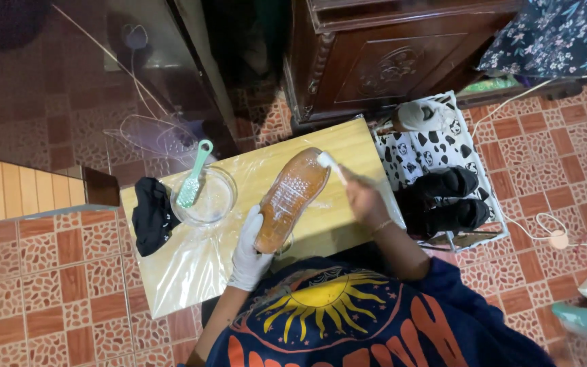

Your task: The person cleans a white sneaker using a toothbrush and a cleaning solution from a bowl. They scrub the upper, laces, and sole of the shoe while holding it on a plastic-covered table.

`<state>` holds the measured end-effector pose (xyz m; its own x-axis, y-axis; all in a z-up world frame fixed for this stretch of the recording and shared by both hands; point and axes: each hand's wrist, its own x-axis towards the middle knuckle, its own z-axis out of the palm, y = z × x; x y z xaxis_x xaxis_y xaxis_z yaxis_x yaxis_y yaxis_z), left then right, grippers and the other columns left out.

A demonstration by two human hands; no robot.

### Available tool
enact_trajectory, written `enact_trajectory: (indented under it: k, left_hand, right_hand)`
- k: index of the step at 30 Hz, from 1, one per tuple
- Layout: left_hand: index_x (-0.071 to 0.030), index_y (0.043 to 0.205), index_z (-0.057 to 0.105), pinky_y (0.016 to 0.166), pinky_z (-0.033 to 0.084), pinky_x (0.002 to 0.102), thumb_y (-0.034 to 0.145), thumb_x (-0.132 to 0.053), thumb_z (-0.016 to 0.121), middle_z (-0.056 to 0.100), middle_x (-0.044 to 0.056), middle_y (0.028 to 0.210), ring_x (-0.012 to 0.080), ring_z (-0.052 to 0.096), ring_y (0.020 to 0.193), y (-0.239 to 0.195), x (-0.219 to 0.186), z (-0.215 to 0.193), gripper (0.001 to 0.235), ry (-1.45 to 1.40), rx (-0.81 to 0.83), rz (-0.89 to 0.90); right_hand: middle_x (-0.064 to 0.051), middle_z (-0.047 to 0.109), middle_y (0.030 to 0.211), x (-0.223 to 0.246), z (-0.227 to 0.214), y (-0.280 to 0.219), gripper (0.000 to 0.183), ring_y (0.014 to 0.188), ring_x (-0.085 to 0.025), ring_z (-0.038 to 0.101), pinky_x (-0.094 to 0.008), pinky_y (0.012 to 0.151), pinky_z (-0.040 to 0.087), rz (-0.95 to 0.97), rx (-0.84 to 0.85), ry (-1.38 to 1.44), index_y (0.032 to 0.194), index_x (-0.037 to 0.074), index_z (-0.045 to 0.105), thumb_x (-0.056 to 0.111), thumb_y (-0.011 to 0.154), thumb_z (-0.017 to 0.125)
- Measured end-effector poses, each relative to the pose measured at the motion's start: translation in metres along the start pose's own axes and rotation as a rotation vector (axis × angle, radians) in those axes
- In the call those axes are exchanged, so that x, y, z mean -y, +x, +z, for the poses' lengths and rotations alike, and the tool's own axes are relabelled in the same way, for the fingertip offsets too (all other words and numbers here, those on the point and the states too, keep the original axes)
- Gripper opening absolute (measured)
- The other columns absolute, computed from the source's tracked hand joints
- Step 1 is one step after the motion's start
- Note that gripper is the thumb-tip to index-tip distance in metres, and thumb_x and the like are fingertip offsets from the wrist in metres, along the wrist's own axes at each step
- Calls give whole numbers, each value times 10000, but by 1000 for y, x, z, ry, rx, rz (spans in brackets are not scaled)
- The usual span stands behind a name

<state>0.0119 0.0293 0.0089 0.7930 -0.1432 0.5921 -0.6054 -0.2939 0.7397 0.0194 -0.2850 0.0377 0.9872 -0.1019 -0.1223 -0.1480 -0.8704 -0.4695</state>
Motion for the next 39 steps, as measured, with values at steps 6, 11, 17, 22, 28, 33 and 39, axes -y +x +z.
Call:
enact_trajectory:
  k: [6,11,17,22,28,33,39]
  left_hand:
    - [26,1398,548,1044,509,460,777,-94,810,542,278,1440,412,591,1260,-15,14,3,685,43,-62,9]
    - [32,1398,545,1064,497,478,803,-124,787,518,287,1460,428,574,1276,-17,16,5,661,-3,-48,-25]
    - [27,1404,542,1062,496,479,840,-156,761,512,285,1467,427,572,1281,-10,18,5,632,10,-39,4]
    - [21,1400,542,1043,512,492,821,-135,775,516,285,1460,426,580,1267,-13,19,5,643,14,-46,-41]
    - [19,1401,548,1062,490,495,822,-139,774,515,289,1464,435,570,1279,-19,25,7,641,10,-14,-42]
    - [37,1408,527,1064,487,491,803,-93,786,509,290,1468,419,569,1287,-16,21,6,670,-34,-45,-83]
    - [39,1444,494,1084,451,497,815,-93,794,477,281,1499,398,531,1329,-9,15,9,709,-114,-96,-94]
  right_hand:
    - [-301,705,1130,-6,13,-26,498,1032,-434,699,-493,943,566,-19,98,54,1536,131,468,228,1051,414]
    - [-240,664,1288,20,-6,-37,554,1202,-400,625,-477,1063,499,137,128,232,1578,261,411,242,1026,444]
    - [-141,692,1289,-3,6,6,496,1193,-319,643,-427,1039,524,20,-123,213,1520,307,520,260,1026,517]
    - [-54,786,1031,-30,60,-15,313,1008,-276,736,-394,896,602,-37,89,119,1249,295,706,308,959,588]
    - [-45,757,908,-39,42,5,218,910,-300,743,-370,764,618,-151,9,133,1132,229,755,292,984,608]
    - [-95,761,958,-43,70,-2,224,939,-293,735,-371,804,610,-93,-110,173,1136,179,743,302,992,623]
    - [-165,772,1023,38,3,-22,272,992,-383,716,-473,833,601,-189,-4,202,1179,121,740,214,940,650]
